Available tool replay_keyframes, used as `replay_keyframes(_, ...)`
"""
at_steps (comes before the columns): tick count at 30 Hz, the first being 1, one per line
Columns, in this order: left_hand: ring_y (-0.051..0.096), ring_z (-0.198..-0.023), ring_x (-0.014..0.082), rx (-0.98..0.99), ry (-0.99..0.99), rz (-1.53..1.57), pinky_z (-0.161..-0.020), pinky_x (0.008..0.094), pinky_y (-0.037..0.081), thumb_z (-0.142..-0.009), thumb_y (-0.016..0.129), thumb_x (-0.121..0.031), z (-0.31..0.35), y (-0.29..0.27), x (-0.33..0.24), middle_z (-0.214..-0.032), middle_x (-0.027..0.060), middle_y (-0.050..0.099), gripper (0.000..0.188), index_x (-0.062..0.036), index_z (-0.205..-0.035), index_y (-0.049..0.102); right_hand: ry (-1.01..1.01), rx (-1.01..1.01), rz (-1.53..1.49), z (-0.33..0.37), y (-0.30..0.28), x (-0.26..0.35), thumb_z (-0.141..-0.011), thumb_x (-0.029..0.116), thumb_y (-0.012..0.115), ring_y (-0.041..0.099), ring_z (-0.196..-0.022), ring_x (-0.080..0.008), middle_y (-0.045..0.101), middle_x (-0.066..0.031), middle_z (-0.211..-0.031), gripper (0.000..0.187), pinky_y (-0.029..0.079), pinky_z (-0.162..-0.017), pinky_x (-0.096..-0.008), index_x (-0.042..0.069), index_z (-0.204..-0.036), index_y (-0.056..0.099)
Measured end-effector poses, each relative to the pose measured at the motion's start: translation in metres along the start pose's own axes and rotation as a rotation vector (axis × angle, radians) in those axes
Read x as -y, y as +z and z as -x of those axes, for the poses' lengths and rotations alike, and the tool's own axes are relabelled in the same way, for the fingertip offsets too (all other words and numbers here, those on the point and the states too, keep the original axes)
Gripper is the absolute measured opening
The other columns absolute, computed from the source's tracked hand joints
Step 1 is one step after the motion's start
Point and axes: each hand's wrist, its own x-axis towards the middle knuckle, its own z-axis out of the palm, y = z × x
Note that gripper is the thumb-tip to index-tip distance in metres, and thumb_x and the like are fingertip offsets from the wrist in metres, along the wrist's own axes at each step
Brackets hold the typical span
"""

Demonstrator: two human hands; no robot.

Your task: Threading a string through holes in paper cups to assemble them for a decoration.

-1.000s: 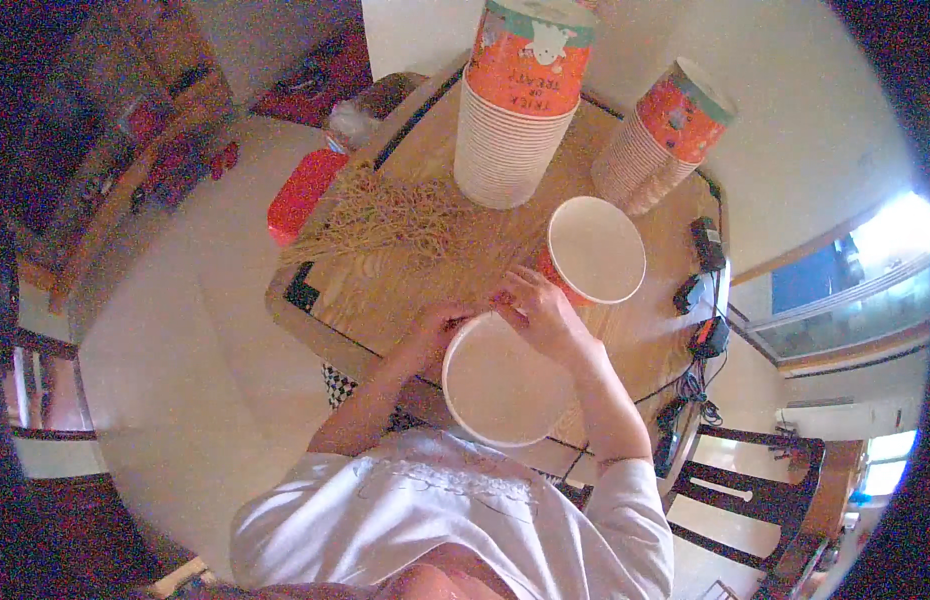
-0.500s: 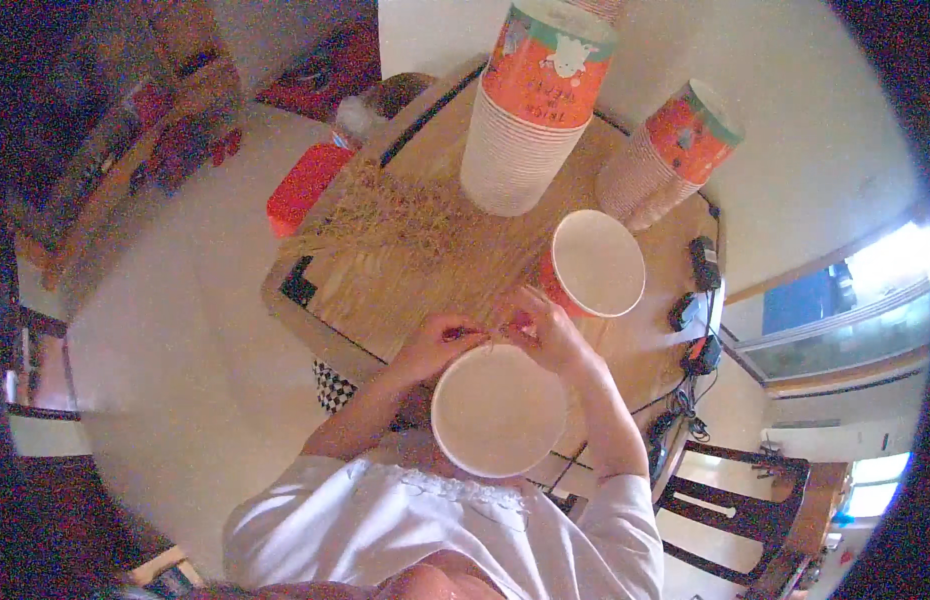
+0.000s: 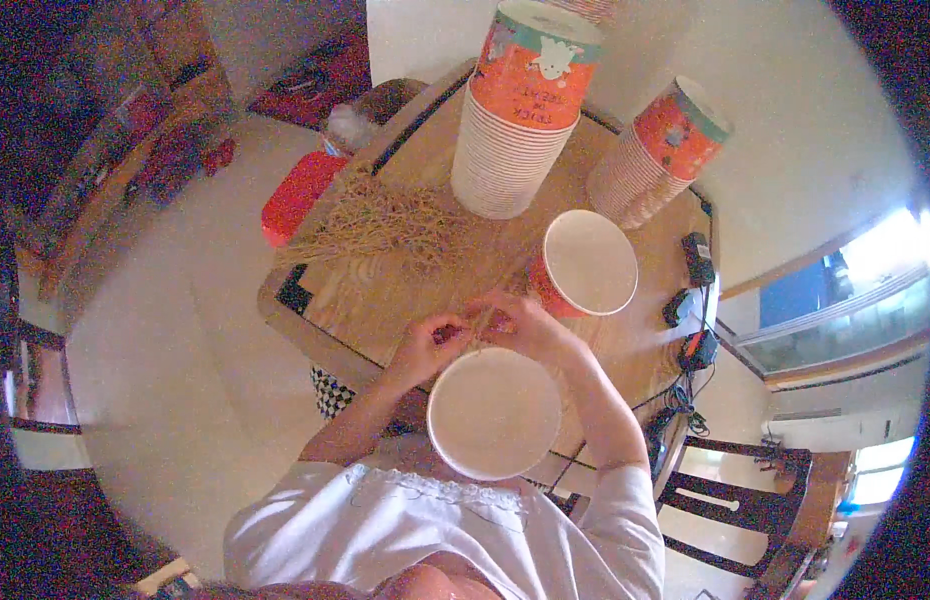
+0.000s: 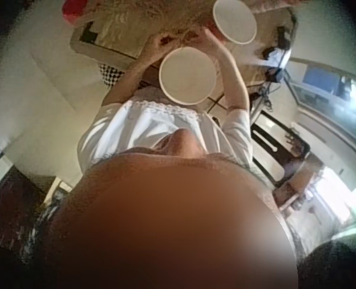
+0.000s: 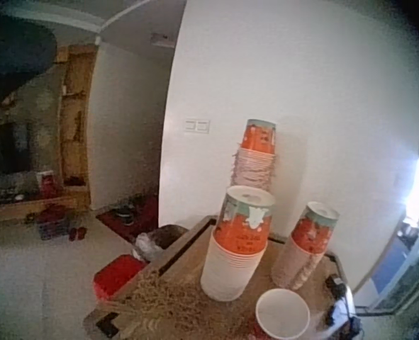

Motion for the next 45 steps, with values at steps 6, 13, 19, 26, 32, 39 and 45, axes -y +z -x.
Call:
replay_keyframes(6,0.056,-0.066,0.0083,-0.03,0.01,-0.026,-0.061,0.0245,0.047,-0.08,0.068,-0.018,0.003,-0.007,-0.007,-0.078,0.0024,0.064,0.017,-0.004,-0.089,0.065,-0.005,-0.126,0.103,0.006,-0.007,-0.007,-0.075,0.001,0.064,0.06,-0.08,-0.0156,0.065,-0.007,-0.087,0.014,0.049,-0.073,-0.0284,0.002,-0.089,0.064)
replay_keyframes(13,0.059,-0.062,0.0186,-0.039,0.208,-0.266,-0.055,0.0303,0.045,-0.077,0.065,-0.014,0.0,-0.002,-0.005,-0.073,0.0068,0.06,0.015,-0.0025,-0.088,0.066,-0.299,-0.041,0.131,0.01,-0.001,0.034,-0.081,0.004,0.062,0.06,-0.081,-0.0144,0.065,-0.0072,-0.087,0.009,0.048,-0.073,-0.0293,0.0,-0.089,0.062)
replay_keyframes(19,0.059,-0.07,0.0169,-0.108,0.23,-0.013,-0.062,0.0289,0.048,-0.08,0.066,-0.011,0.001,0.0,-0.006,-0.08,0.0083,0.06,0.013,-0.0012,-0.087,0.064,0.085,0.162,0.058,0.001,-0.012,-0.025,-0.083,0.011,0.061,0.059,-0.079,-0.0128,0.065,-0.0069,-0.085,0.015,0.048,-0.068,-0.0255,0.001,-0.095,0.064)
replay_keyframes(26,0.058,-0.065,0.0177,-0.122,0.234,-0.181,-0.059,0.0298,0.048,-0.08,0.066,-0.015,0.007,0.0,-0.013,-0.078,0.0087,0.06,0.015,-0.002,-0.088,0.065,0.197,0.231,-0.142,-0.004,0.006,-0.036,-0.081,0.013,0.064,0.058,-0.073,-0.0102,0.064,-0.0048,-0.082,0.019,0.047,-0.064,-0.0241,-0.001,-0.093,0.064)
replay_keyframes(32,0.057,-0.057,0.0214,-0.078,0.145,-0.23,-0.053,0.0321,0.045,-0.076,0.069,-0.02,0.024,0.007,-0.002,-0.07,0.0103,0.058,0.017,-0.0039,-0.081,0.065,0.16,-0.17,-0.139,0.003,0.009,-0.046,-0.078,0.009,0.063,0.059,-0.072,-0.0105,0.064,-0.0054,-0.077,0.012,0.049,-0.065,-0.0274,0.001,-0.088,0.064)
replay_keyframes(39,0.055,-0.065,0.0156,0.01,0.256,-0.068,-0.056,0.0293,0.045,-0.076,0.069,-0.013,0.02,0.002,-0.013,-0.078,0.0059,0.057,0.03,-0.0059,-0.098,0.049,0.081,-0.237,-0.152,0.01,0.015,-0.036,-0.082,0.003,0.06,0.058,-0.075,-0.0111,0.063,-0.0038,-0.082,0.008,0.049,-0.067,-0.0258,0.0,-0.089,0.061)
replay_keyframes(45,0.05,-0.07,0.0074,0.392,0.111,0.452,-0.061,0.0234,0.042,-0.078,0.066,-0.007,0.01,-0.019,-0.004,-0.077,-0.0026,0.053,0.023,-0.0097,-0.091,0.048,0.124,-0.249,-0.193,0.014,0.017,-0.031,-0.082,0.005,0.062,0.058,-0.073,-0.0103,0.061,-0.0033,-0.081,0.008,0.048,-0.066,-0.0242,-0.001,-0.088,0.06)
